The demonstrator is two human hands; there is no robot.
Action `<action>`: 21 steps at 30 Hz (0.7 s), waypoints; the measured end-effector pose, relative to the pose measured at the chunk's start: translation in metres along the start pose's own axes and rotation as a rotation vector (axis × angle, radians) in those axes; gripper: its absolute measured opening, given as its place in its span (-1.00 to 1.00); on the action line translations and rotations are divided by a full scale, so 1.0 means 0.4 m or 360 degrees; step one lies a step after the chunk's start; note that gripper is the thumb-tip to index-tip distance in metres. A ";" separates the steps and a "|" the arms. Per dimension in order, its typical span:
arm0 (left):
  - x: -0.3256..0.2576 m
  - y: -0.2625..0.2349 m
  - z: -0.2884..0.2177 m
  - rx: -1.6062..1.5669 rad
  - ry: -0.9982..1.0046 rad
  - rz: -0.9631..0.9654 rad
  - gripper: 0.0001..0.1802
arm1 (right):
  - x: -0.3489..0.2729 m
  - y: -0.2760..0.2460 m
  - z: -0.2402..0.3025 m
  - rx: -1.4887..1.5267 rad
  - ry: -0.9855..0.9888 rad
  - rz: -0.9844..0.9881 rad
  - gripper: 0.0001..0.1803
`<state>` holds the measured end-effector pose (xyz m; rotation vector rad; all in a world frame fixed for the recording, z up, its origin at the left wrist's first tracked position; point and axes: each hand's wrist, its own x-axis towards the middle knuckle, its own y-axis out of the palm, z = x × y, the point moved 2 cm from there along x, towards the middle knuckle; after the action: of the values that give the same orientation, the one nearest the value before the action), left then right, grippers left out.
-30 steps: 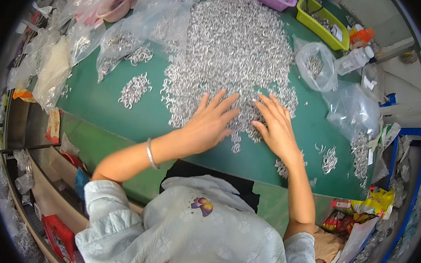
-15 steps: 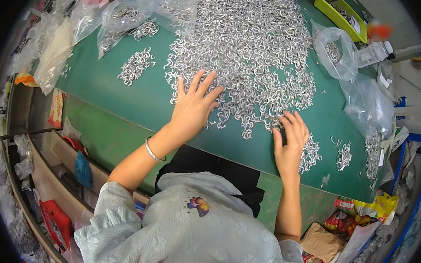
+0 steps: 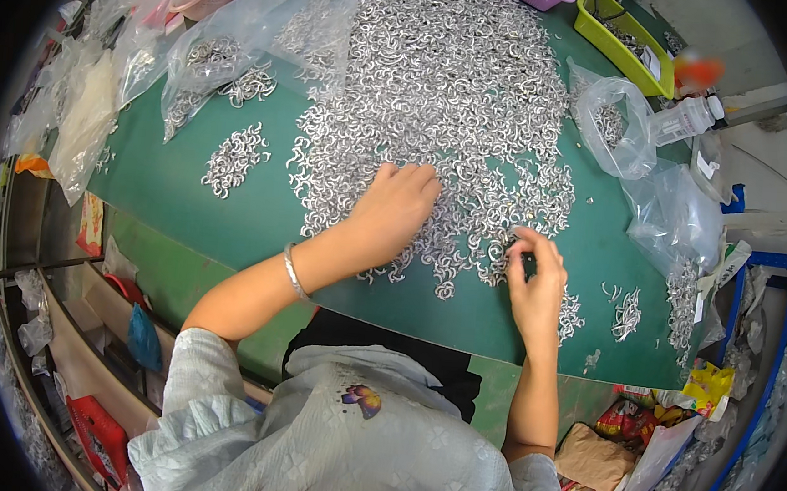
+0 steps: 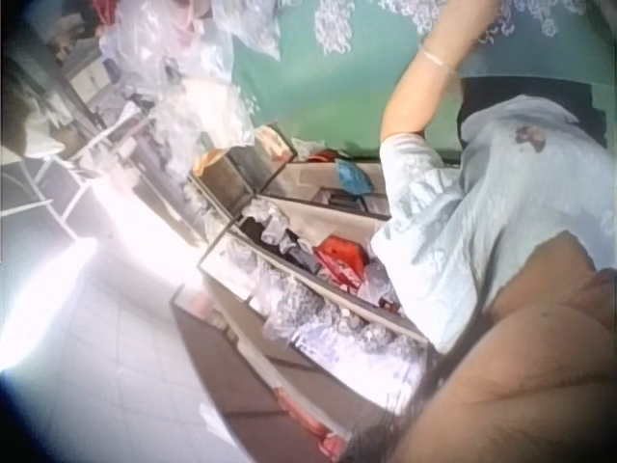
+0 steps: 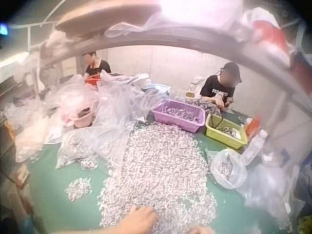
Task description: The person picks up small metal hooks from a pile on a green table, counts them into smaller groups, and places them into plastic bags.
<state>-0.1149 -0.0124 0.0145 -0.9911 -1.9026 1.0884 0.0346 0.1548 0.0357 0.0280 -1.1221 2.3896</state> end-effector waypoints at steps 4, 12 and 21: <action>-0.003 -0.033 -0.001 0.0055 0.0202 0.0094 -0.83 | 0.009 0.010 0.027 -0.0238 -0.0116 0.0234 -0.54; 0.102 -0.058 0.028 -0.0547 -0.0031 -0.0119 -0.86 | 0.017 -0.006 0.013 -0.0232 -0.0114 0.0144 -0.73; 0.172 0.038 0.041 -0.0172 0.0147 -0.0241 -0.94 | 0.088 0.022 0.010 -0.0158 -0.0245 0.0025 -0.58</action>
<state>-0.1556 0.0473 0.0087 -0.9230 -1.9433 0.8463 -0.0010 0.1622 0.0397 0.1730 -1.3147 2.3756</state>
